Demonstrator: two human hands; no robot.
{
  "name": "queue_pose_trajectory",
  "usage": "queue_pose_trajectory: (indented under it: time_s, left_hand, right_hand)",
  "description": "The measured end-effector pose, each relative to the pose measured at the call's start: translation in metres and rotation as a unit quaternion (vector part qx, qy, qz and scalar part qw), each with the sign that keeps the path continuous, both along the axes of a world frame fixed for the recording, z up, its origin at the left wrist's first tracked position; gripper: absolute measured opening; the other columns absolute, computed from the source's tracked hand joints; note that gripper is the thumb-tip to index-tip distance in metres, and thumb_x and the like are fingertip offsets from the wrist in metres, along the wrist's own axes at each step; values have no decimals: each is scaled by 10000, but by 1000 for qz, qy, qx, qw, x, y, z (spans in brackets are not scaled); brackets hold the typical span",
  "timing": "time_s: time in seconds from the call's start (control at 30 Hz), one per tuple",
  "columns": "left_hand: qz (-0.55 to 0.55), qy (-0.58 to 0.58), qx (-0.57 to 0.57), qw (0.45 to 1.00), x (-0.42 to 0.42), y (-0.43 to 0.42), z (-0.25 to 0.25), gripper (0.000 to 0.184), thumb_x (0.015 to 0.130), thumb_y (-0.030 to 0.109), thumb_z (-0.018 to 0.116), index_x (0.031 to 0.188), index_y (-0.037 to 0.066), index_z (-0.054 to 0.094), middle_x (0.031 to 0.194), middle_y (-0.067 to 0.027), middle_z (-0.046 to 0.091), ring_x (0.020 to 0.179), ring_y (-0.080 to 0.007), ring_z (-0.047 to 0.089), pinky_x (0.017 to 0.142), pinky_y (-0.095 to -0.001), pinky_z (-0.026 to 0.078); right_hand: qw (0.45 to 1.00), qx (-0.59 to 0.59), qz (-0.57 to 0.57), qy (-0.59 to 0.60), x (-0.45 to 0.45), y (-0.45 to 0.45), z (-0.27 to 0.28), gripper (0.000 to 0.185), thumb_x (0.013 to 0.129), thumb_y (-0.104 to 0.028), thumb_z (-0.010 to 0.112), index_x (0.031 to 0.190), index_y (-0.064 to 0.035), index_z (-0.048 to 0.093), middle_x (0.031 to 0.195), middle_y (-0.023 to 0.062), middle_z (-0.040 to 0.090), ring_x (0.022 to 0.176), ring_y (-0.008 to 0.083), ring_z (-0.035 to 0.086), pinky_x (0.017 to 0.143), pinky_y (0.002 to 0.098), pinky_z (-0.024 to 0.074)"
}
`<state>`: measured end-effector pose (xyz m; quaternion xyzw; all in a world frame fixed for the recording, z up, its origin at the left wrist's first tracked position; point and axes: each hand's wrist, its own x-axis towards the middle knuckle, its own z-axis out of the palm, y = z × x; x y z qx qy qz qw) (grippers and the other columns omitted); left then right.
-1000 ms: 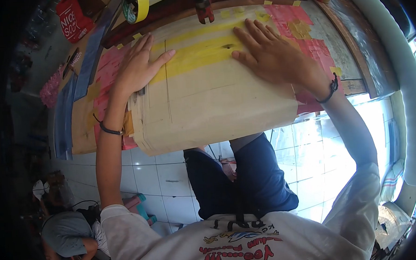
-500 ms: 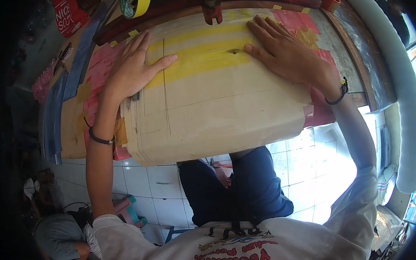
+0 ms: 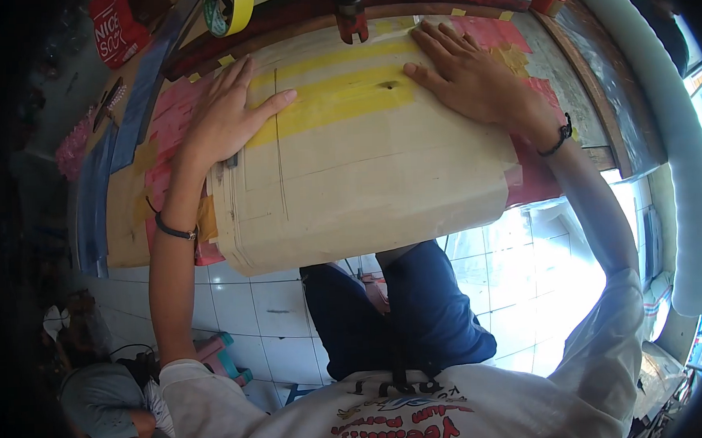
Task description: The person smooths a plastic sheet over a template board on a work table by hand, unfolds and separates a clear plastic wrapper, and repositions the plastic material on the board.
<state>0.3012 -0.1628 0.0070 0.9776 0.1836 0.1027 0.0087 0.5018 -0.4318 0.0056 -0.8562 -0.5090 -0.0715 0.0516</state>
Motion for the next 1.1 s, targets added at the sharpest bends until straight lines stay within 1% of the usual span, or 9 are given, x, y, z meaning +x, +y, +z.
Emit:
queue_pose_trajectory:
  time_s: [0.1, 0.5, 0.6, 0.7, 0.8, 0.87, 0.9, 1.0, 1.1]
  left_hand:
    - [-14, -20, -16, 1000, -2, -1, 1, 1016, 826, 709, 517, 1434, -84, 329, 1496, -233, 347, 1398, -365, 316, 1147, -434, 262]
    - [0, -7, -30, 1000, -3, -5, 8, 978, 843, 679, 520, 1433, -79, 334, 1497, -231, 343, 1390, -372, 322, 1150, -432, 250]
    - [-8, -2, -17, 1000, -3, -4, 9, 1005, 844, 706, 487, 1437, -87, 313, 1507, -211, 334, 1392, -348, 327, 1163, -441, 241]
    - [-21, -6, -25, 999, -5, -3, 11, 959, 860, 666, 510, 1429, -85, 330, 1503, -211, 341, 1391, -344, 329, 1154, -433, 266]
    - [-44, -37, -23, 998, -9, -2, 9, 869, 873, 614, 544, 1396, -64, 399, 1466, -200, 398, 1361, -345, 372, 1131, -425, 306]
    - [-71, -53, -46, 995, -12, -7, 15, 784, 870, 587, 571, 1332, -39, 477, 1388, -178, 470, 1297, -346, 430, 1108, -422, 333]
    - [-86, -59, -58, 993, -13, -9, 19, 743, 869, 574, 585, 1300, -27, 517, 1349, -168, 506, 1265, -347, 460, 1096, -421, 347]
    - [-96, -41, -99, 990, -13, -15, 31, 646, 853, 550, 620, 1194, 2, 590, 1194, -137, 564, 1150, -337, 519, 1057, -450, 370]
    - [-129, -47, -66, 988, -13, -14, 30, 597, 837, 535, 645, 1116, 9, 612, 1105, -121, 563, 1090, -329, 532, 1029, -467, 377]
  right_hand:
    - [1000, -12, -10, -21, -13, -2, 2, 723, 996, -565, 271, 1481, -29, 290, 1551, 179, 253, 1455, 303, 194, 1201, 411, 142]
    - [1000, 22, -3, 18, 2, 11, 2, 735, 988, -549, 307, 1455, 18, 314, 1539, 218, 258, 1447, 338, 207, 1189, 442, 162]
    - [999, 31, 2, 21, 4, 10, -3, 739, 988, -545, 304, 1454, 28, 310, 1535, 228, 259, 1448, 346, 200, 1191, 441, 154]
    - [999, 20, 15, 25, -7, 0, 4, 745, 988, -546, 299, 1455, 35, 302, 1535, 230, 257, 1449, 354, 190, 1193, 440, 146]
    - [999, 9, 23, 40, -24, -15, 8, 755, 983, -557, 310, 1460, 28, 297, 1536, 232, 251, 1449, 360, 187, 1197, 431, 140]
    - [998, -11, 15, 64, -36, -24, 13, 757, 980, -560, 321, 1462, 23, 294, 1541, 229, 239, 1453, 357, 175, 1199, 427, 144]
    - [998, 10, 29, 46, -40, -29, 15, 700, 977, -524, 380, 1446, -5, 349, 1495, 229, 336, 1418, 358, 262, 1171, 441, 212]
    - [998, -20, 61, 24, -36, -34, 46, 595, 971, -465, 441, 1388, -41, 459, 1235, 246, 587, 1195, 362, 531, 1025, 469, 391]
    - [992, -6, -59, 112, -20, -9, 54, 498, 959, -422, 482, 1308, -75, 555, 865, 198, 688, 843, 353, 656, 799, 472, 489]
